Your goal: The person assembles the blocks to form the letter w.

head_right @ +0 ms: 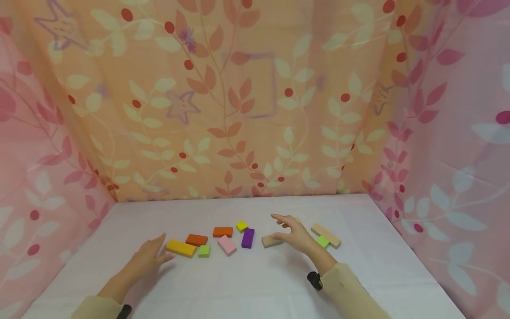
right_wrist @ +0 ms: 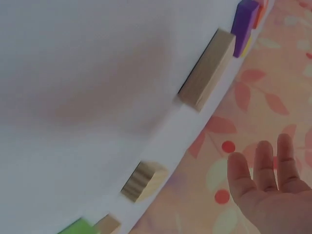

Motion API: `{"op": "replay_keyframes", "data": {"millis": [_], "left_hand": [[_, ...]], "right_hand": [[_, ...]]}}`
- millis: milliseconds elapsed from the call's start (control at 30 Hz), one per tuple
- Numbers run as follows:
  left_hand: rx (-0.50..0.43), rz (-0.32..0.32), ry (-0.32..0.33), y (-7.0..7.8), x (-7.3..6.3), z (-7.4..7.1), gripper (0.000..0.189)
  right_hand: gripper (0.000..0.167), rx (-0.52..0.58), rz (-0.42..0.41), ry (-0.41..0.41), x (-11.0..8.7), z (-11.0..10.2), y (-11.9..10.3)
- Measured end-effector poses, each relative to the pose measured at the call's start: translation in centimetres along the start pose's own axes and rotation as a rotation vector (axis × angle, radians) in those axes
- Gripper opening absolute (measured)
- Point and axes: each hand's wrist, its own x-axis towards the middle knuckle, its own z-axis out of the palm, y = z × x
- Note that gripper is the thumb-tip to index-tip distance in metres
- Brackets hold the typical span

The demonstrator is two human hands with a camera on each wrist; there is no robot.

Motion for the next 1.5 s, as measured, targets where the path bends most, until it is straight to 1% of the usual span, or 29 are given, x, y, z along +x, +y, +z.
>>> {"op": "replay_keyframes", "data": {"millis": [100,200,333,467,567,667,767,833,900,1000,1100,1200,1400,1500], "left_hand": [[0.004,0.004,0.007,-0.2,0.2,0.3,0.085],[-0.003,-0.008,0.01,-0.4,0.5,0.5,0.085],[-0.017,-0.019,0.01,-0.5,0.8,0.6,0.084],[-0.021,0.0,0.012,-0.5,1.0,0.5,0.083],[-0.026,0.026,0.018,-0.8,1.2,0.4,0.078],[-0.027,0.056,0.027,-1.1,1.6,0.4,0.071],[-0.016,0.084,0.031,-1.4,2.0,0.5,0.064],[-0.013,0.088,0.028,-1.5,2.2,0.6,0.06],[-0.012,0.082,0.021,-1.5,2.3,0.8,0.057],[-0.029,0.059,0.014,-1.5,2.4,1.0,0.052],[-0.046,0.04,0.002,-1.5,2.5,1.0,0.049],[-0.04,0.035,0.003,-1.6,2.6,1.0,0.048],[-0.014,0.045,0.022,-1.7,2.8,1.1,0.049],[-0.007,0.041,0.022,-1.8,3.0,1.1,0.05]], "right_hand": [[0.058,0.036,0.009,-0.049,0.8,1.0,-0.4],[0.059,0.058,0.043,-0.118,1.8,2.0,-0.8],[0.059,0.021,0.084,-0.21,3.5,3.5,-1.4],[0.055,-0.013,0.124,-0.268,5.2,5.3,-2.3],[0.053,0.002,0.148,-0.291,6.6,6.8,-3.0],[0.052,-0.021,0.159,-0.304,7.9,8.4,-3.7],[0.05,-0.111,0.138,-0.31,9.1,10.2,-4.2],[0.048,-0.167,0.109,-0.304,9.8,11.5,-4.4],[0.046,-0.192,0.089,-0.296,10.4,12.8,-4.5],[0.045,-0.176,0.114,-0.287,10.9,14.6,-4.7],[0.047,-0.15,0.187,-0.285,11.4,15.9,-4.9],[0.045,-0.146,0.237,-0.281,11.8,16.9,-5.0],[0.033,-0.249,0.276,-0.261,12.7,18.5,-4.4],[0.03,-0.253,0.309,-0.256,13.2,19.1,-4.3]]}}
